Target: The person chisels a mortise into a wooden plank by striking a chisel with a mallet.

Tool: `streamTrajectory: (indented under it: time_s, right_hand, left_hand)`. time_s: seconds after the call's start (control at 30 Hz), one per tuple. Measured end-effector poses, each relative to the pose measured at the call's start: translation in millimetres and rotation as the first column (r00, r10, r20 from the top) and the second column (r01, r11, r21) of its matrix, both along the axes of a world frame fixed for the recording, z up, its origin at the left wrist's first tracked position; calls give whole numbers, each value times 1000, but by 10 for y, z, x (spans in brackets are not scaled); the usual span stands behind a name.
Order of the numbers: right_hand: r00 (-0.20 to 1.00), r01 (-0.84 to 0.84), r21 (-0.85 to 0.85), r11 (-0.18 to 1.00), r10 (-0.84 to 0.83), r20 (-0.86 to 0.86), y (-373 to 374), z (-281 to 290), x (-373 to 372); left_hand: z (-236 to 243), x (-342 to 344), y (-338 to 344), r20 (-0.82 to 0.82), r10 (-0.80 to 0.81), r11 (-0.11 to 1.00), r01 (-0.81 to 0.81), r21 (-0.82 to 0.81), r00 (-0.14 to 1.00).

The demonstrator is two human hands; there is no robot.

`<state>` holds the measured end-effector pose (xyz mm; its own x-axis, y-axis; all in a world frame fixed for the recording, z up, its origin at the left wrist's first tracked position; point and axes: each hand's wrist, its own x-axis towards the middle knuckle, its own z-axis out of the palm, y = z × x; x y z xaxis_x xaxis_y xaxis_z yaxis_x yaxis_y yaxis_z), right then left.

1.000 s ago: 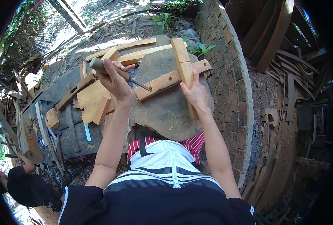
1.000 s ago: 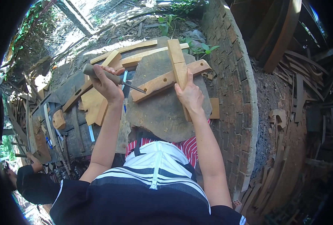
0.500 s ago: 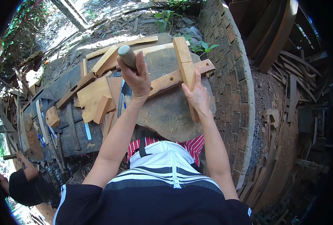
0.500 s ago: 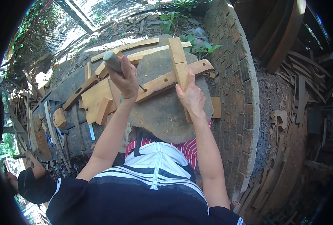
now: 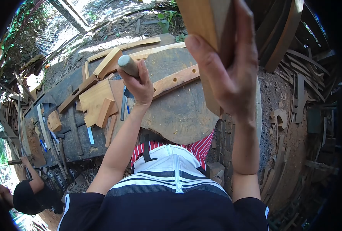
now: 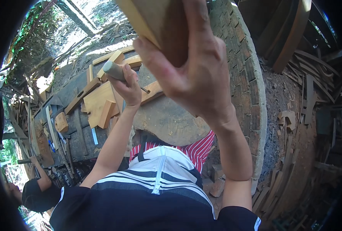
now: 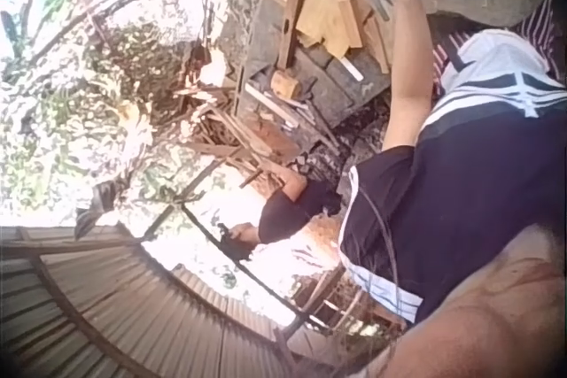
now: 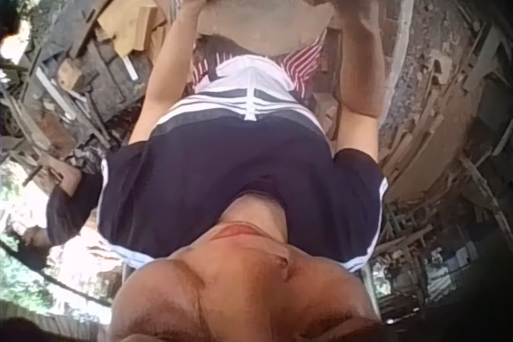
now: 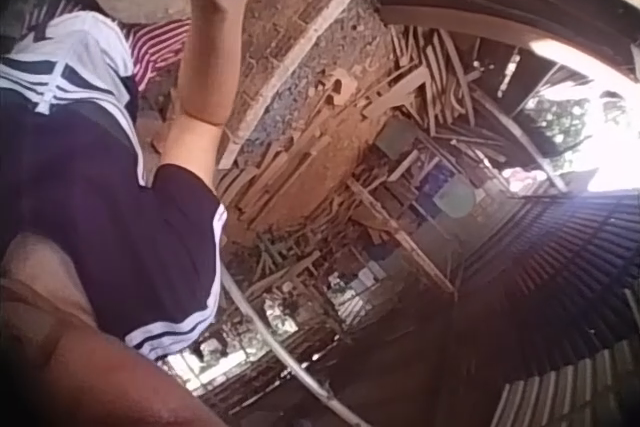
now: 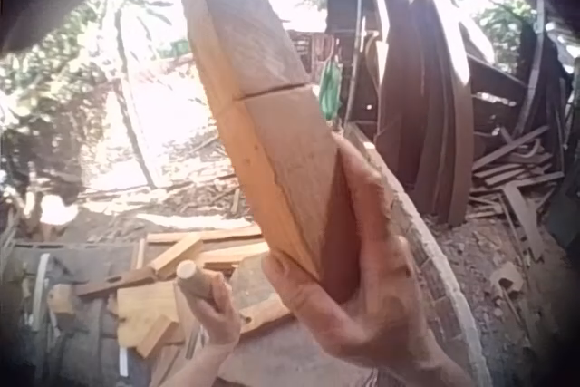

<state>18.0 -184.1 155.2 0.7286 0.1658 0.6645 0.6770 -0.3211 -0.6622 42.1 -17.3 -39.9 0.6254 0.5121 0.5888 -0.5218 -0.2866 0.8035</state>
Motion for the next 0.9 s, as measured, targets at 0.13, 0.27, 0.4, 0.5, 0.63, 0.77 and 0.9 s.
streamTrajectory:
  time_s: [0.13, 0.27, 0.4, 0.5, 0.63, 0.77, 0.9]
  right_hand:
    - [984, -120, -522, 844, 32, -174, 120, 25, -240]
    - [987, -131, -749, 650, 12, -162, 38, 113, -207]
    - [985, -153, -263, 953, 125, -120, 111, -60, -291]
    - [853, -316, -507, 802, 6, -522, 12, -307, -229]
    - [857, -67, -394, 917, -150, -493, -192, -712, -32]
    - [755, 105, -607, 788, -460, -467, -415, -1512, 239]
    - [637, 65, -775, 628, -624, -452, -490, -1852, 225]
  left_hand:
    - [-86, 41, -166, 3, 131, 990, -131, 46, 991]
    - [-37, 29, -206, -2, -103, 986, 102, -133, 995]
    - [-248, -72, -6, 43, -209, 973, 212, -87, 977]
    - [-189, -129, 9, 2, -165, 969, 163, -183, 986]
    - [209, -287, -96, 1, -219, 958, 215, -188, 976]
    - [160, -355, -66, 58, -162, 972, 169, -161, 985]
    - [122, -561, 139, 73, -237, 938, 248, -244, 969]
